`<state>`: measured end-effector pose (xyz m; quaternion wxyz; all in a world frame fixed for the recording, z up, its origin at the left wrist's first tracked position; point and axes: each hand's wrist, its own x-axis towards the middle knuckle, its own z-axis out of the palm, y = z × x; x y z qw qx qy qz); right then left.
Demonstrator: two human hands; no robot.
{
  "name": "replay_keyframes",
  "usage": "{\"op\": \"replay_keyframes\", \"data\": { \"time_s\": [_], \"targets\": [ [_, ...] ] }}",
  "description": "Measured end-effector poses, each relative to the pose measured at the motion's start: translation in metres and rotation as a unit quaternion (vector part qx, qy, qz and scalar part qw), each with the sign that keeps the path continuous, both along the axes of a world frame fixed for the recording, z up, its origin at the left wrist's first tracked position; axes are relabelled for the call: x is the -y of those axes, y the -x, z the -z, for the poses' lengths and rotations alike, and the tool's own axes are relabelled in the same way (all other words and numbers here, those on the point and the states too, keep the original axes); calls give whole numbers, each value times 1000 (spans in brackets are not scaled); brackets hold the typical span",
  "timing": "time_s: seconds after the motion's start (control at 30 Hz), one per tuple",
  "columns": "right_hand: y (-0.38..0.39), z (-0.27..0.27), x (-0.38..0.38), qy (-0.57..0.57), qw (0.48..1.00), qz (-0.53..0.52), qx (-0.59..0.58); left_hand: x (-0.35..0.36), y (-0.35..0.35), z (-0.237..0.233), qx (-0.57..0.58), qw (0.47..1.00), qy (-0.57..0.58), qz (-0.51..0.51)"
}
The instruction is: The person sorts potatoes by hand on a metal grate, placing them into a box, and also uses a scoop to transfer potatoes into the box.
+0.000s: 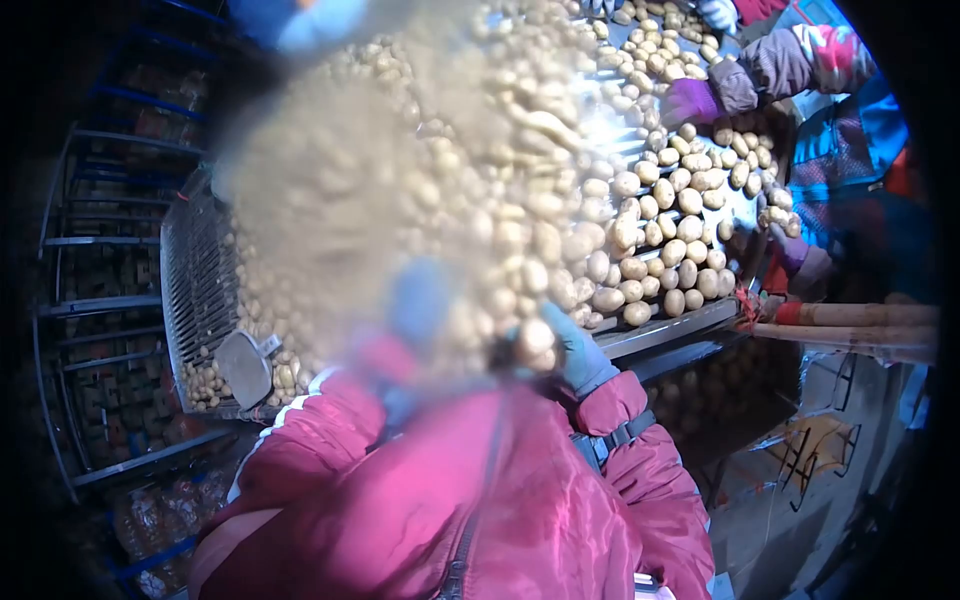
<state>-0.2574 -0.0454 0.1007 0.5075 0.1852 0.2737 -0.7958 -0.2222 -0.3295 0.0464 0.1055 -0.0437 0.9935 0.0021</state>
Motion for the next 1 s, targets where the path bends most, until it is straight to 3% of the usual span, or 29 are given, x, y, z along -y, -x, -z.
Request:
{"op": "replay_keyframes", "data": {
  "time_s": [0.07,0.13,0.17,0.23,0.27,0.3,0.37,0.4,0.5,0.53,0.57,0.63,0.7,0.73,0.83,0.87,0.9,0.97,1.0],
  "targets": [
    [0,-1,-1,7,1000,-4,1,12,-1,30,-13,1000,-22,16],
    [1,-7,1,22,1000,-8,2,17,-5,29,-79,994,-60,40],
    [-1,-21,4,-41,996,36,77,16,-3,28,-138,984,-98,56],
    [-2,-7,0,-32,997,-6,69,10,-3,11,-151,986,-62,40],
    [-3,-8,0,-19,996,6,83,16,-4,20,-145,987,-56,31],
    [-4,38,-6,44,996,-18,70,22,-6,24,-129,988,-88,-1],
    [-6,12,8,30,992,12,119,24,-9,8,-153,966,-200,-57],
    [-5,56,4,128,985,-30,109,29,-14,0,-171,953,-244,-47],
    [-14,12,26,-41,999,-21,6,61,-39,27,-134,960,-244,-19],
    [-19,2,33,-43,999,-24,1,39,-47,-50,-169,915,-358,-81],
    [-23,-6,40,-55,998,-20,-2,44,-59,-52,-174,913,-359,-82],
    [-26,0,50,-108,994,-29,22,64,-93,-52,-75,910,-382,-139],
    [-25,2,61,-131,989,-67,-26,76,-127,-78,-83,899,-410,-128],
    [-28,2,67,-114,990,-61,-57,85,-147,-85,-36,894,-414,-171],
    [-33,67,90,-122,990,-52,-58,101,-208,-117,52,905,-354,-230],
    [-35,25,97,-104,990,-83,-47,107,-233,-127,113,891,-366,-245],
    [-38,21,101,-54,990,-106,-81,119,-261,-129,175,872,-376,-259],
    [-48,-15,116,-47,994,-97,-6,165,-324,-93,291,877,-360,-126],
    [-51,26,121,-4,995,-97,13,168,-328,-98,289,879,-358,-127]
  ]
}}
